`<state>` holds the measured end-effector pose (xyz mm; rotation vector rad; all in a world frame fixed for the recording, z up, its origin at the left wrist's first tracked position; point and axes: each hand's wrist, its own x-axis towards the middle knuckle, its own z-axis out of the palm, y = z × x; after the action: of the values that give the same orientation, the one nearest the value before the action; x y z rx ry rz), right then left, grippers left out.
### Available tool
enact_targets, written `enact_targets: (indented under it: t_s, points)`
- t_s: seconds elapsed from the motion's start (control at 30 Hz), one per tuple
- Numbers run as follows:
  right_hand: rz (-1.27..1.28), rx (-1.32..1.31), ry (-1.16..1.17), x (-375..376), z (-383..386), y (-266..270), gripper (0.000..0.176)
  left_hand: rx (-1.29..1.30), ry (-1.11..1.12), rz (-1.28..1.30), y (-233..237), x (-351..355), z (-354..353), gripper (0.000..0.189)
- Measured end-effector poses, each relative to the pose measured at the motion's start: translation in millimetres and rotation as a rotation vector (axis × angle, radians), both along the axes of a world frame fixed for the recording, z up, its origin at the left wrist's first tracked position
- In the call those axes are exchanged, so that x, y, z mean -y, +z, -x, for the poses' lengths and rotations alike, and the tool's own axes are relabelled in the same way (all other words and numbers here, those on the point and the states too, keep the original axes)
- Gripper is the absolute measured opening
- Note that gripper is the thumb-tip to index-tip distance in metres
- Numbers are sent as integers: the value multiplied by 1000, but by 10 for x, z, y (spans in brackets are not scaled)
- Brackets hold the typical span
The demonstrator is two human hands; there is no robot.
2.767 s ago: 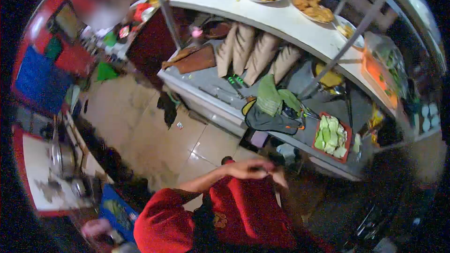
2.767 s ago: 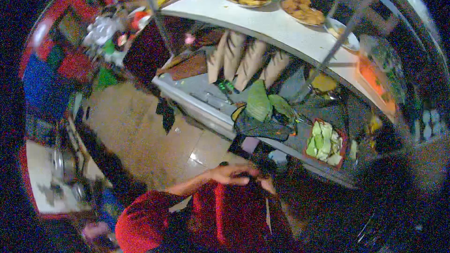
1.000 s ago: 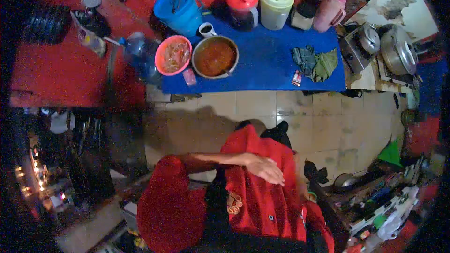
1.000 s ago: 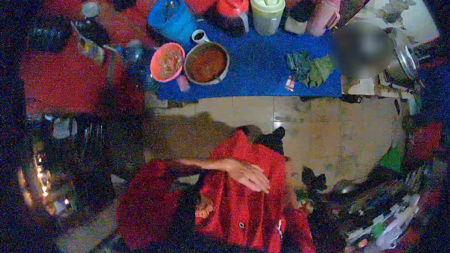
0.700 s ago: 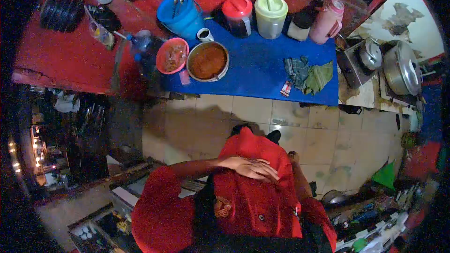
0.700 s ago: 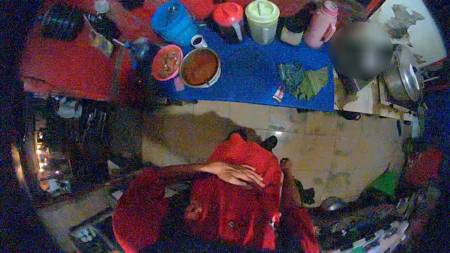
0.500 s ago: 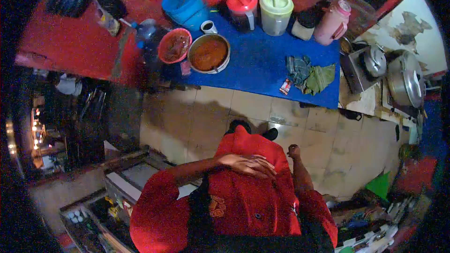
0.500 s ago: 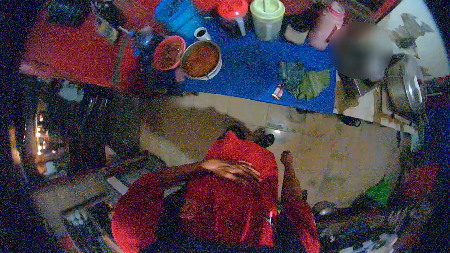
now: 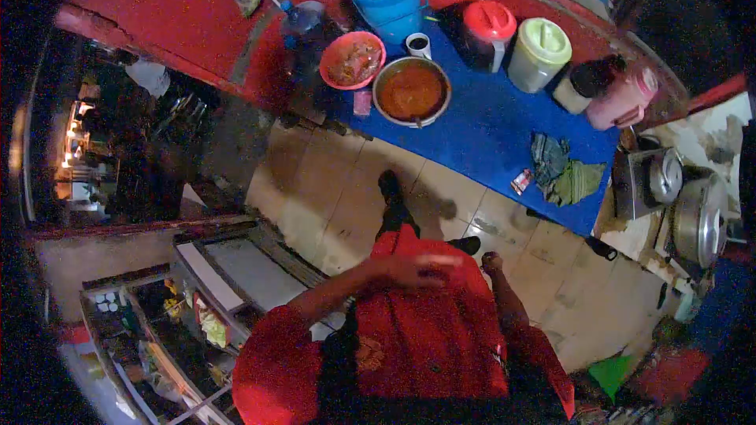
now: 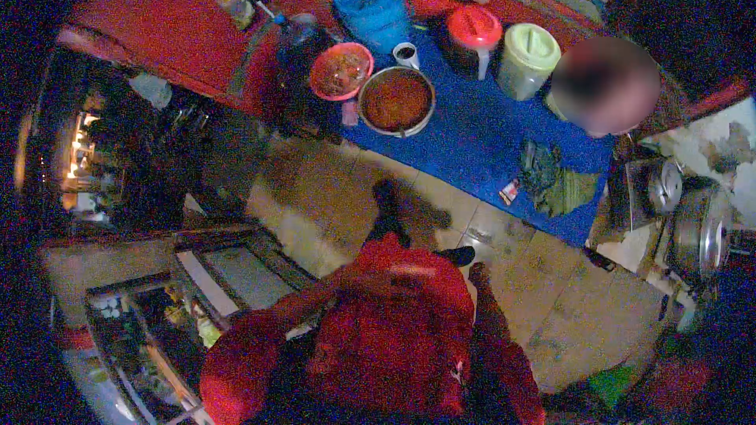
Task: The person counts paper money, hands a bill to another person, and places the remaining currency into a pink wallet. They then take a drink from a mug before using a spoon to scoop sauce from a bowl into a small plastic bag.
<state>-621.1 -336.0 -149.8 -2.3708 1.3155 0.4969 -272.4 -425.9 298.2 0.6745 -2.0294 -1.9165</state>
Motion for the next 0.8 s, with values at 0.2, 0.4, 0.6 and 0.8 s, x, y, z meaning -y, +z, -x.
enact_targets:
  t_s: [0.2,0.4,0.6,0.8]
  points:
    - [-407,365,-696,338,-389,195,34,446,934,343,-1326,1759,-1805,43]
    - [-397,477,-998,392,-1208,289,34,648,982,710,-1669,3462,-3321,37]
    - [-399,574,-1240,312,-2001,512,34,957,659,479,-2191,4156,-3974,42]
    - [-350,726,-1327,304,-2519,644,33,812,685,969,-1678,4531,-3722,63]
